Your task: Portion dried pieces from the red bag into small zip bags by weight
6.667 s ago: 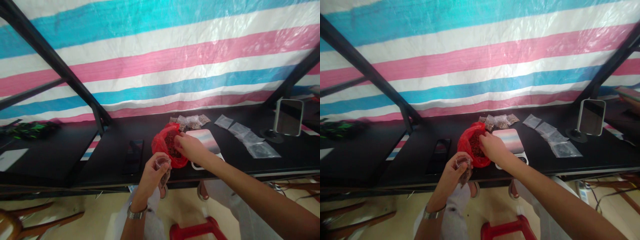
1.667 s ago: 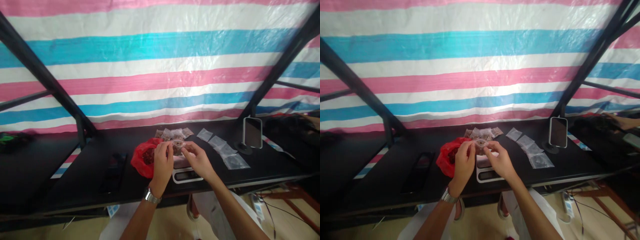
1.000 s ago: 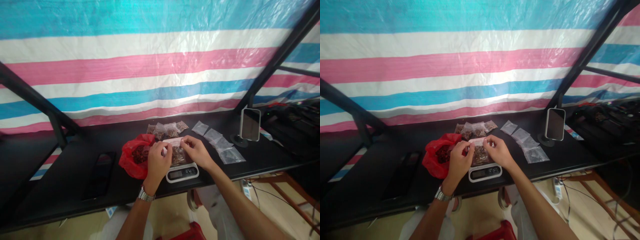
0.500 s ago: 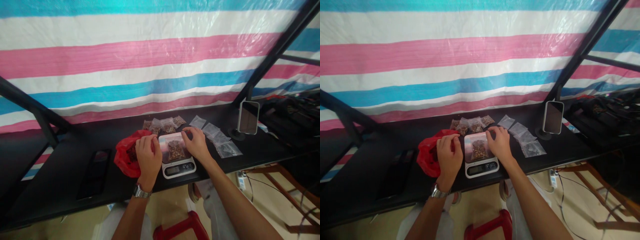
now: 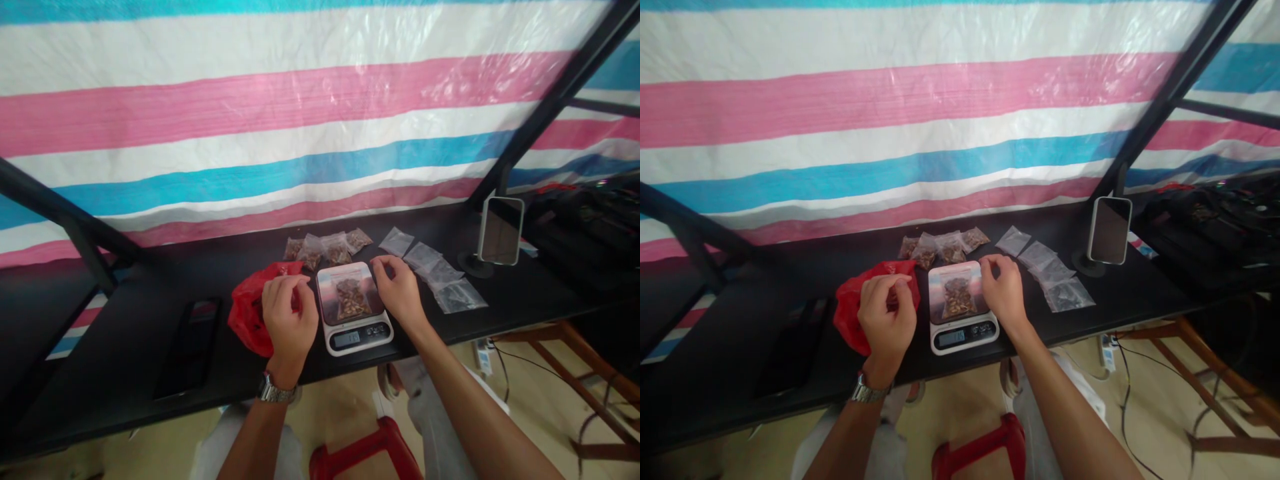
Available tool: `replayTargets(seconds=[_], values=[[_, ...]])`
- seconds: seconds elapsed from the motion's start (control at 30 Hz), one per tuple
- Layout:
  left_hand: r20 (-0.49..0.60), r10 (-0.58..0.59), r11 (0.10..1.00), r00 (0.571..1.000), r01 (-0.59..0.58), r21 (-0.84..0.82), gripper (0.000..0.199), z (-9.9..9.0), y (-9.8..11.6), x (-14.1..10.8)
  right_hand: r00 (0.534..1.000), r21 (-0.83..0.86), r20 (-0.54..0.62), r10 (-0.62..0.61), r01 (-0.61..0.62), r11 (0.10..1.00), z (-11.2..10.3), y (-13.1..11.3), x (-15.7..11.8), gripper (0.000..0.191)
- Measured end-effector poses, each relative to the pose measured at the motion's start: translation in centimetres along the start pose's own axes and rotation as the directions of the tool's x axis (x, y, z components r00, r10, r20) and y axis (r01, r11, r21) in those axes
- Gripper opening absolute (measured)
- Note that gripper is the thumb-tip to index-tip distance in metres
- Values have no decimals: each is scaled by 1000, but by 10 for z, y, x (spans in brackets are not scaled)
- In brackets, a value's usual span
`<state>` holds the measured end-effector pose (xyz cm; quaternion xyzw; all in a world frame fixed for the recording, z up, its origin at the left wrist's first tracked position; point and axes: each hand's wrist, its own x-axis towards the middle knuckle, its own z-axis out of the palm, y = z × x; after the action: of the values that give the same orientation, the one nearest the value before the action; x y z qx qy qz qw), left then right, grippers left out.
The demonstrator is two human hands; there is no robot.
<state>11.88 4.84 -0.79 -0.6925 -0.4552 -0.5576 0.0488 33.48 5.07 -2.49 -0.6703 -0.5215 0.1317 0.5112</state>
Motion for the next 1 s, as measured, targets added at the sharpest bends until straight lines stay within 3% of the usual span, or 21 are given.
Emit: replayTargets(seconds=[0.2,0.43,0.57,0.73,0.8,0.87,0.93,1.0], values=[[-4,-2,1000,1000,2,-1,20,0,1,0,1000,-31,7,-27,27,999,-2,2,-2,28],[13,-1,1000,1000,1,-8,19,0,4,-2,980,-230,174,-94,134,964,5,2,1,26],[54,25,1000,998,-24,-11,18,-4,15,-7,971,-323,213,-106,173,930,11,-2,1,22],[140,54,998,989,-48,-44,17,-7,29,-22,972,-270,223,-80,140,953,12,-6,3,19],[165,-19,996,986,33,-78,16,-7,31,-28,967,-162,232,-106,146,976,10,-10,3,21],[204,-176,972,963,203,-120,15,-6,31,-32,955,15,258,-143,144,989,8,-17,2,25],[268,-351,899,897,402,-170,21,-6,31,-33,944,196,293,-151,96,976,7,-26,-2,31],[352,-450,804,821,544,-240,26,-7,33,-33,945,316,304,-122,20,949,7,-35,-10,35]])
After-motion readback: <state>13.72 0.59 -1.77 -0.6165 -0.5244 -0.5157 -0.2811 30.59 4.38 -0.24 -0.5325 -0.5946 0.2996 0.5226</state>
